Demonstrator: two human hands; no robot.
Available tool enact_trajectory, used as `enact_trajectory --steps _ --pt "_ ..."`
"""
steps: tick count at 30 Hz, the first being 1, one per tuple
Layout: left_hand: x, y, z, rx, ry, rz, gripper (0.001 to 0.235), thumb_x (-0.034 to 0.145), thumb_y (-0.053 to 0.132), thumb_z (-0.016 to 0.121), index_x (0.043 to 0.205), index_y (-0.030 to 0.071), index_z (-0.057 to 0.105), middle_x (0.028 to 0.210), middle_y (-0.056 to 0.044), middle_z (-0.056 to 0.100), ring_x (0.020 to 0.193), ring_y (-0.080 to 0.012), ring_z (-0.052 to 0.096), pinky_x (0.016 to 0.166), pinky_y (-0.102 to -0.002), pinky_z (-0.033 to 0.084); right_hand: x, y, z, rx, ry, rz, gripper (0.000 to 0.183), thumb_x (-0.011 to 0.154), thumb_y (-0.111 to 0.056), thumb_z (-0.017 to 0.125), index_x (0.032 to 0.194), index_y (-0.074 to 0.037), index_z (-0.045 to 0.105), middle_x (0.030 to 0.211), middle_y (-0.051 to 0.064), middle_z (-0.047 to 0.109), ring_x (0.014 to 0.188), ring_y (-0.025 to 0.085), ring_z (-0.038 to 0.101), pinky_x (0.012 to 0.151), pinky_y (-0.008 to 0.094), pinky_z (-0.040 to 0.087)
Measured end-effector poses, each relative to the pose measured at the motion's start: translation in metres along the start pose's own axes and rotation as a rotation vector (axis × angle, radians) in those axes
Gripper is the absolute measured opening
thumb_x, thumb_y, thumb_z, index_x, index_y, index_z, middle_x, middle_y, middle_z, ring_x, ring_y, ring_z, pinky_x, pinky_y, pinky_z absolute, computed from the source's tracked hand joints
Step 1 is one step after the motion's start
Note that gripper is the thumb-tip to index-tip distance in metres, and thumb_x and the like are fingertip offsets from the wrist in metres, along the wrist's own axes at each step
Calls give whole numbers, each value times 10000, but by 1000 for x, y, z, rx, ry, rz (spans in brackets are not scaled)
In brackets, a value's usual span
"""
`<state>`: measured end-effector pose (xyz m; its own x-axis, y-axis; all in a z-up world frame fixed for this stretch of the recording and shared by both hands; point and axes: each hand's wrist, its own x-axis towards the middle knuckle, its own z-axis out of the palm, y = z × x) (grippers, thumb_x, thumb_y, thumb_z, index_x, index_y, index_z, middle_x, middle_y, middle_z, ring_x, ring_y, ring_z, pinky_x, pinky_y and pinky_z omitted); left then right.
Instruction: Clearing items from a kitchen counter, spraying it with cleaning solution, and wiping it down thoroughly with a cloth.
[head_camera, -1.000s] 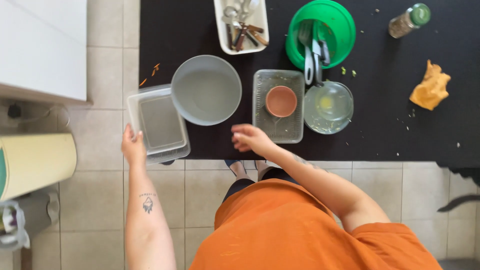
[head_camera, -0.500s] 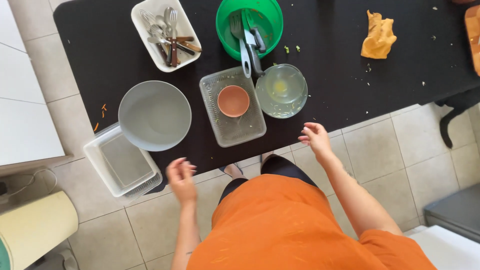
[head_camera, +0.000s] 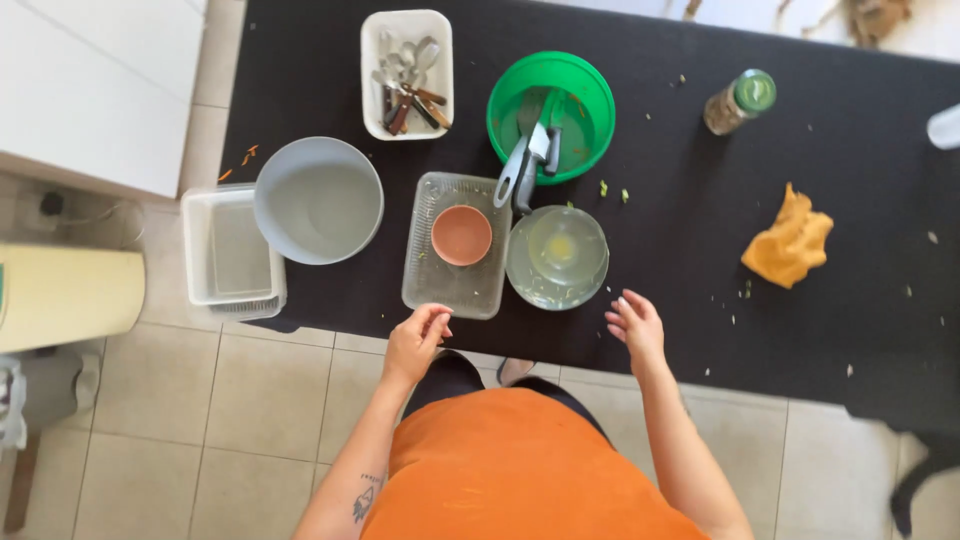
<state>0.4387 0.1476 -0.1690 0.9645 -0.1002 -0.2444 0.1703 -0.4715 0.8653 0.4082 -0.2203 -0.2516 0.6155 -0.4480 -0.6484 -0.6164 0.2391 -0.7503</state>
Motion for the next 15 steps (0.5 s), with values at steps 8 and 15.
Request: enact_trajectory --steps 8,15 --pt "21 40 12 57 -59 -31 165 924 333 538 882 226 655 589 49 682 587 -144 674 612 -274 529 7 -13 6 60 -28 52 336 913 -197 594 1228 -85 552 1041 161 638 846 234 668 722 332 571" --pt "98 65 17 183 -196 204 398 925 359 537 572 191 616 291 -8 431 379 -207 510 487 -260 455 -35 -19 -8 -784 282 -674 510 822 -172 647 1316 -149 520 1190 123 574 1148 302 531 959 411 437"
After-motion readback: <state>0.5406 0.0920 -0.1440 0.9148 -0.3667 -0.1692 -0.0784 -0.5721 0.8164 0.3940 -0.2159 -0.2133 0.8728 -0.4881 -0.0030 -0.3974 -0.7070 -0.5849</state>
